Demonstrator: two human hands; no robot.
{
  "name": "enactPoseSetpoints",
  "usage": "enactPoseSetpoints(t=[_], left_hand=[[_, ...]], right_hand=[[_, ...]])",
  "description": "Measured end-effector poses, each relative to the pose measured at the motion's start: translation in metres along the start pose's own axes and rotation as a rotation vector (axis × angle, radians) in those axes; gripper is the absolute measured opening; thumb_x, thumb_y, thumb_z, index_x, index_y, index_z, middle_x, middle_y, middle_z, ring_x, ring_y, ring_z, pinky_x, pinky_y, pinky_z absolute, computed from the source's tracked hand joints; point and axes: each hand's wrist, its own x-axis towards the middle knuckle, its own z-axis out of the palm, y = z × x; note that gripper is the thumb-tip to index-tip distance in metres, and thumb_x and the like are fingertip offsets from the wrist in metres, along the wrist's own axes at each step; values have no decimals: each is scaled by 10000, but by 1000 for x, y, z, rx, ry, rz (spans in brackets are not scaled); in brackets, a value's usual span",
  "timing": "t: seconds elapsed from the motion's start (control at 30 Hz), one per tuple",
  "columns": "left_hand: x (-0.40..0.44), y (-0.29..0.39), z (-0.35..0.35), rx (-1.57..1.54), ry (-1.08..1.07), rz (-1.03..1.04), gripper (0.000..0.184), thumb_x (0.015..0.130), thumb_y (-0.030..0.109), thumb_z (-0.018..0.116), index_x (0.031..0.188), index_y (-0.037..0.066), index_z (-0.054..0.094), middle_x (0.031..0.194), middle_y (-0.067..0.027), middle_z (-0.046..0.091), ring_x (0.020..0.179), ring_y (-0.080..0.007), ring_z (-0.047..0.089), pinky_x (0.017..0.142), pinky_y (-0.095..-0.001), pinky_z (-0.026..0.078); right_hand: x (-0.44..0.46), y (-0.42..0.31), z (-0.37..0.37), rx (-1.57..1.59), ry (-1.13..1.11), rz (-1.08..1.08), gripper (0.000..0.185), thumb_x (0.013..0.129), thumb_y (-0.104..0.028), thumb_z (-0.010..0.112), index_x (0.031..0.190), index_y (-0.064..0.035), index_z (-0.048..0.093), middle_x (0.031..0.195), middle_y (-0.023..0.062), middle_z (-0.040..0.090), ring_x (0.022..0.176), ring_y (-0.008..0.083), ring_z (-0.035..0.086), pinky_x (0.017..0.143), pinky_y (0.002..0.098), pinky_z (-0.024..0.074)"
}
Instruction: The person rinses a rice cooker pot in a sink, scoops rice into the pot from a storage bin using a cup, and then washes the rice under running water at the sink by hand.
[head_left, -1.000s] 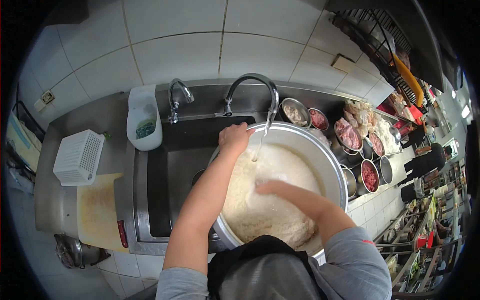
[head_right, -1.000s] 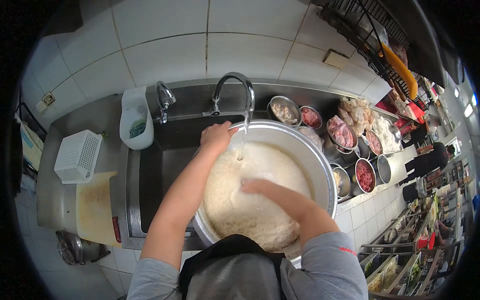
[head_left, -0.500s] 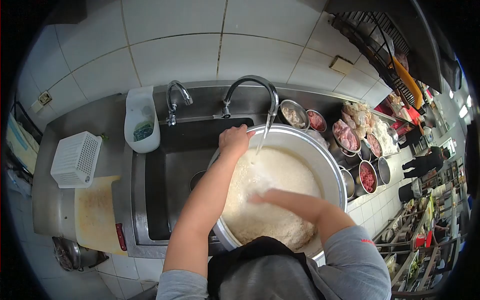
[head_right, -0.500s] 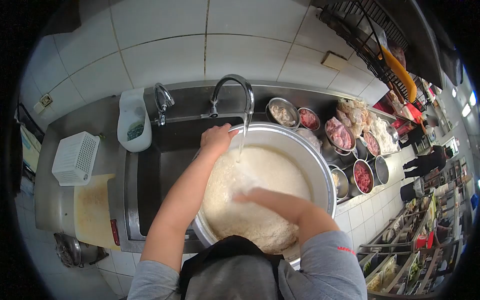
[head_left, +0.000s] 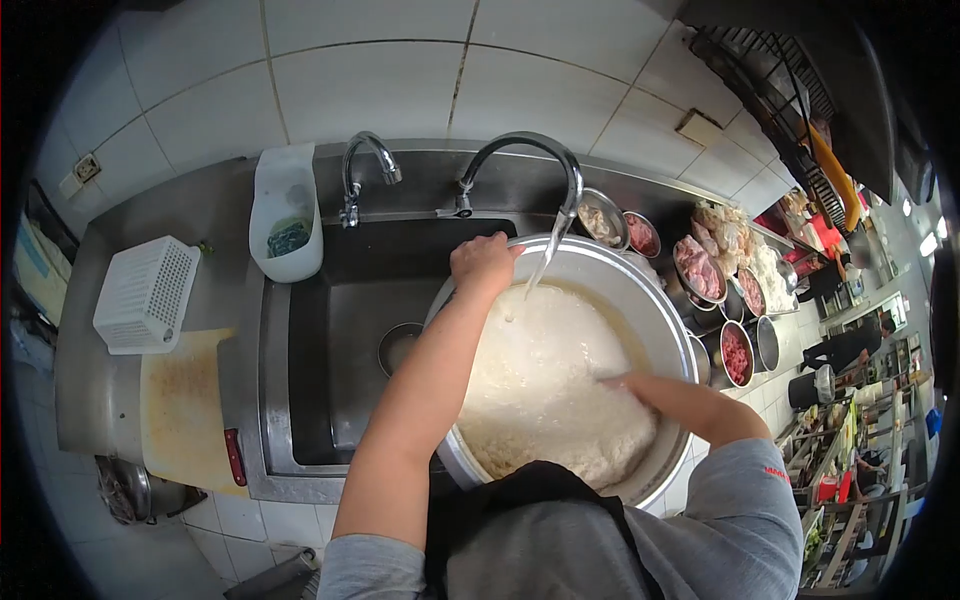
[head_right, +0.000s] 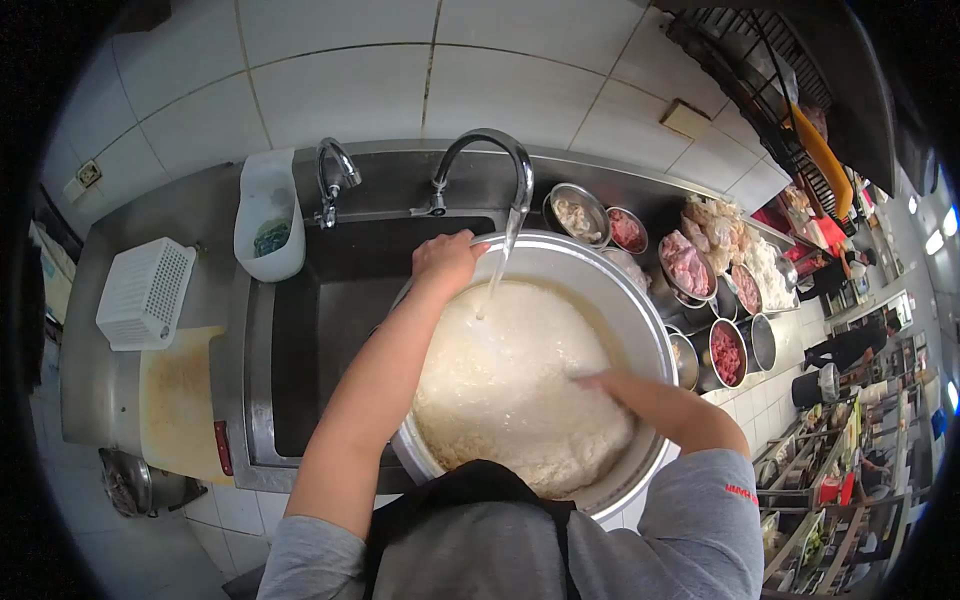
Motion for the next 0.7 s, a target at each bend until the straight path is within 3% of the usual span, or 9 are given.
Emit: enactPoseSetpoints(t=[0.13,0.27,0.4,0.53,0.57,0.63,0.7], left_hand=[[0,-1,5,-12,51,10,389,857,463,472,934,111,621,910,-107,645,903,-262,611,761,-390,466],[0,1,-4,8,-66,-3,429,881,475,415,1064,124,579,988,-127,625,969,-281,580,818,-411,443],[-1,-1,-2,30,-69,15,434,885,477,406,1073,124,574,976,-127,626,960,-288,581,813,-412,444],[2,-2,3,26,-52,32,445,887,481,397,1078,119,570,966,-131,624,951,-296,581,809,-416,444],[2,-3,5,24,1,41,424,876,476,421,1017,110,584,927,-129,632,922,-293,593,784,-411,454],[0,-4,9,19,105,63,400,856,465,470,894,92,611,849,-126,647,862,-287,617,734,-400,474],[0,-3,7,19,88,67,399,857,466,467,904,96,610,854,-122,647,865,-284,616,741,-399,472]], right_hand=[[7,-20,70,524,-150,-137,478,829,-383,444,1197,-83,497,1158,139,509,1028,278,488,815,410,386],[19,-76,109,1062,-238,-276,413,828,-287,499,1162,-44,513,1089,138,550,954,243,536,740,364,435],[10,-119,97,1311,-143,-426,354,828,-191,553,1128,-4,530,1020,137,591,879,208,585,666,318,485],[8,-126,42,1100,291,-696,287,800,-84,613,1061,20,559,927,126,628,809,168,620,593,281,516],[15,-125,26,999,447,-772,264,771,-51,633,1021,15,574,885,115,634,796,153,617,576,277,509],[44,-104,-12,664,752,-674,236,745,-59,631,967,7,586,812,101,642,773,213,631,588,326,506],[52,-112,-16,397,1227,-445,282,716,-72,644,980,7,584,836,111,643,815,266,627,672,375,498]])
